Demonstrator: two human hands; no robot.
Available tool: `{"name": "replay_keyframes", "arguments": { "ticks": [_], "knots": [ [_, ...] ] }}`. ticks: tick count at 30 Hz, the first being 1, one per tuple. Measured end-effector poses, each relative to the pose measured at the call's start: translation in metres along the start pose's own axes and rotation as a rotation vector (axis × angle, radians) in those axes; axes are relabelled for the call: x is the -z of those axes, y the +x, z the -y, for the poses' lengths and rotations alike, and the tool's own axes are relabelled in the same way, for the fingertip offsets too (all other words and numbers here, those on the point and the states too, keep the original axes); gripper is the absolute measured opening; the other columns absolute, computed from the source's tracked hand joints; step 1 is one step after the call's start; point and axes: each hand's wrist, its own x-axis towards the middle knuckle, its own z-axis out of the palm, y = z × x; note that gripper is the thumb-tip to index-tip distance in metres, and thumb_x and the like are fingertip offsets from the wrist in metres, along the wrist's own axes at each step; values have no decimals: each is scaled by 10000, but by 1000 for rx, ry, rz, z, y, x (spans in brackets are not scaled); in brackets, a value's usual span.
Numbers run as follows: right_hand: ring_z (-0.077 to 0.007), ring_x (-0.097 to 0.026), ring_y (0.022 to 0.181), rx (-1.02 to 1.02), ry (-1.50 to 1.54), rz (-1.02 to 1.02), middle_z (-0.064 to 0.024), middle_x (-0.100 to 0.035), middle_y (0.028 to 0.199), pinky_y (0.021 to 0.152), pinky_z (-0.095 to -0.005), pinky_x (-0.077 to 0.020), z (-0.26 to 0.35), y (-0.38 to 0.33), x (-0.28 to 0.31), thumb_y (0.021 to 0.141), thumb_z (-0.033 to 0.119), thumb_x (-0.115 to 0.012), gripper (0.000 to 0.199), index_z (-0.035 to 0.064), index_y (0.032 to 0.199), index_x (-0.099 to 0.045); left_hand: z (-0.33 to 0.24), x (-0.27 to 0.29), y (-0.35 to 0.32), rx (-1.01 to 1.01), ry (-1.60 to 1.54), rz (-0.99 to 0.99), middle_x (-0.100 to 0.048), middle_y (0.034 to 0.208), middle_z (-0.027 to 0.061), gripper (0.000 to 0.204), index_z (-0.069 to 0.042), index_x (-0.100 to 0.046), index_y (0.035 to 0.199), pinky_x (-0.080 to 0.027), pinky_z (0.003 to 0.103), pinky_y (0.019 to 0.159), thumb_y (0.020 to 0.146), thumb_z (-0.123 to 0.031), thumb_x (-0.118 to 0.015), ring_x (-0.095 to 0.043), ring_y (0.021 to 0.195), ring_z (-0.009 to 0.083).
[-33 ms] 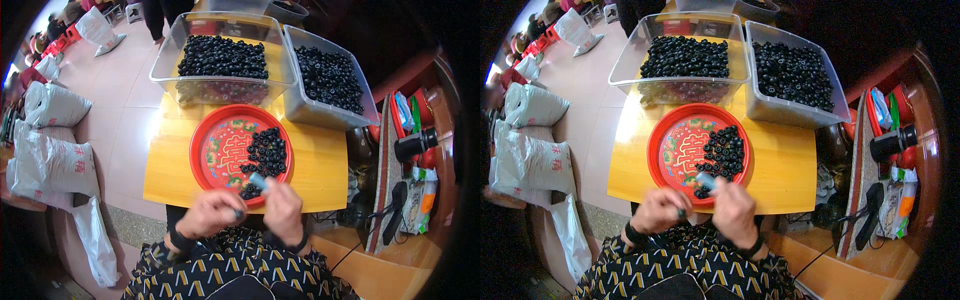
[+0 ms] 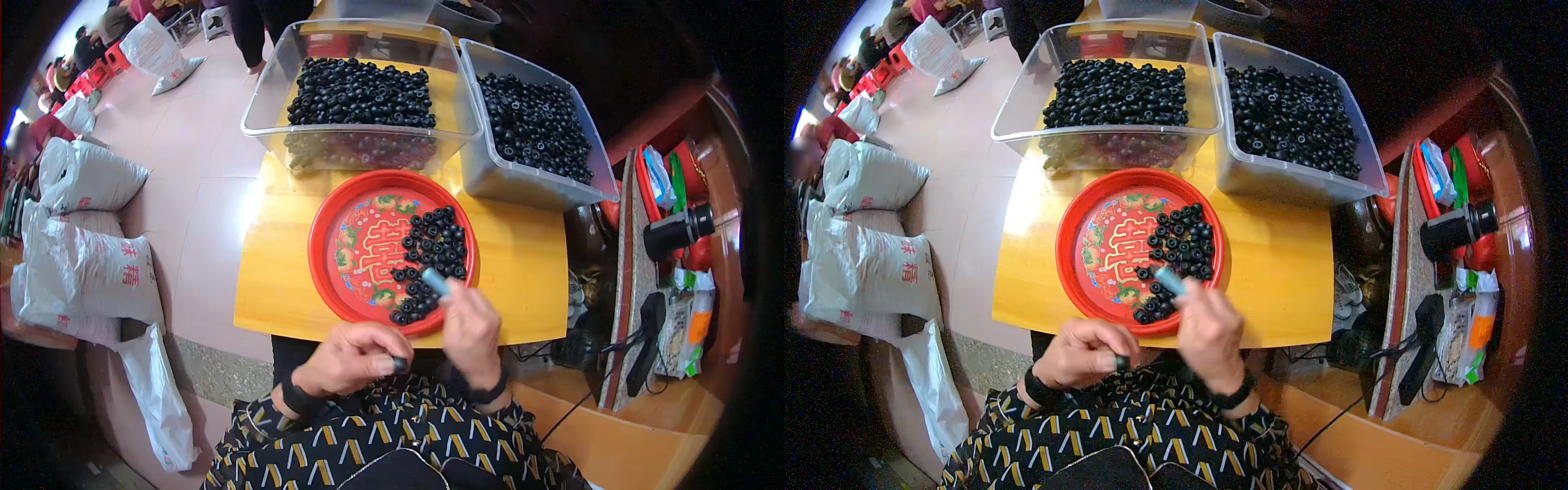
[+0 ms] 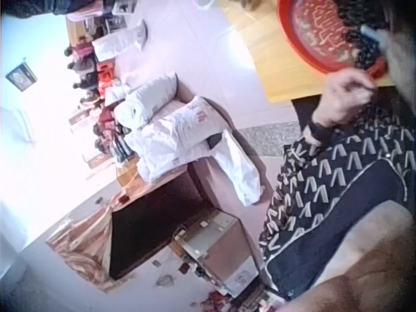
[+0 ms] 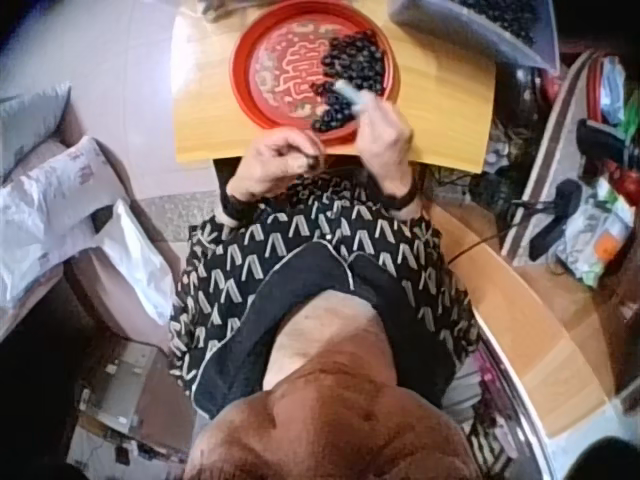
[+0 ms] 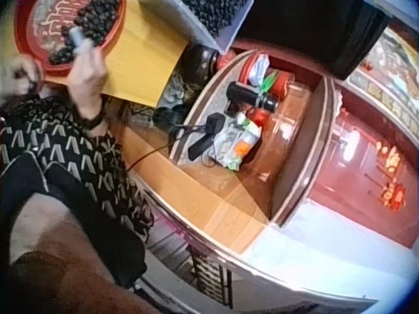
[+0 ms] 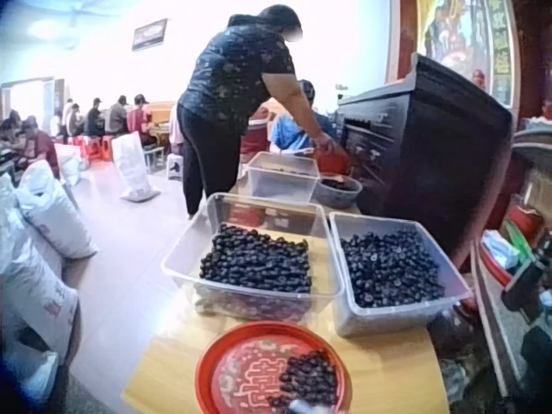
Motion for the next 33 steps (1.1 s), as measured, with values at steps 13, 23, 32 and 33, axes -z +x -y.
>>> {"name": "replay_keyframes", "arguments": {
  "ticks": [13,23,32,33],
  "knots": [
    [-173,-578,669,-265,598,180,-116,-592,772,580,-289,-449,22,-1,1,818,86,-628,214,-9,1006,-594,9,10,10,91,-448,-218,-568,860,96,176,-17,-528,1021,-445,269,680,863,-82,-571,-525,728,152],
    [-46,-475,678,-498,1011,398,8,-532,756,584,-205,-410,23,-1,0,853,121,-612,184,-17,971,-581,13,3,10,144,-324,-263,-580,927,80,163,-11,-549,1011,-458,261,684,856,-53,-574,-548,761,146],
    [-61,-540,782,-608,1053,373,-17,-595,843,680,-208,-447,14,-7,5,879,95,-550,190,-40,1010,-574,9,-4,16,183,-342,-250,-594,882,80,152,-11,-551,1004,-467,243,662,859,-48,-568,-563,745,140],
    [-60,-538,767,-566,1000,348,-11,-592,836,675,-206,-444,12,-9,6,878,88,-548,188,-42,1012,-574,9,-3,17,184,-339,-261,-600,866,80,147,-10,-553,1000,-469,240,651,859,-49,-567,-567,731,138]
  ]
}}
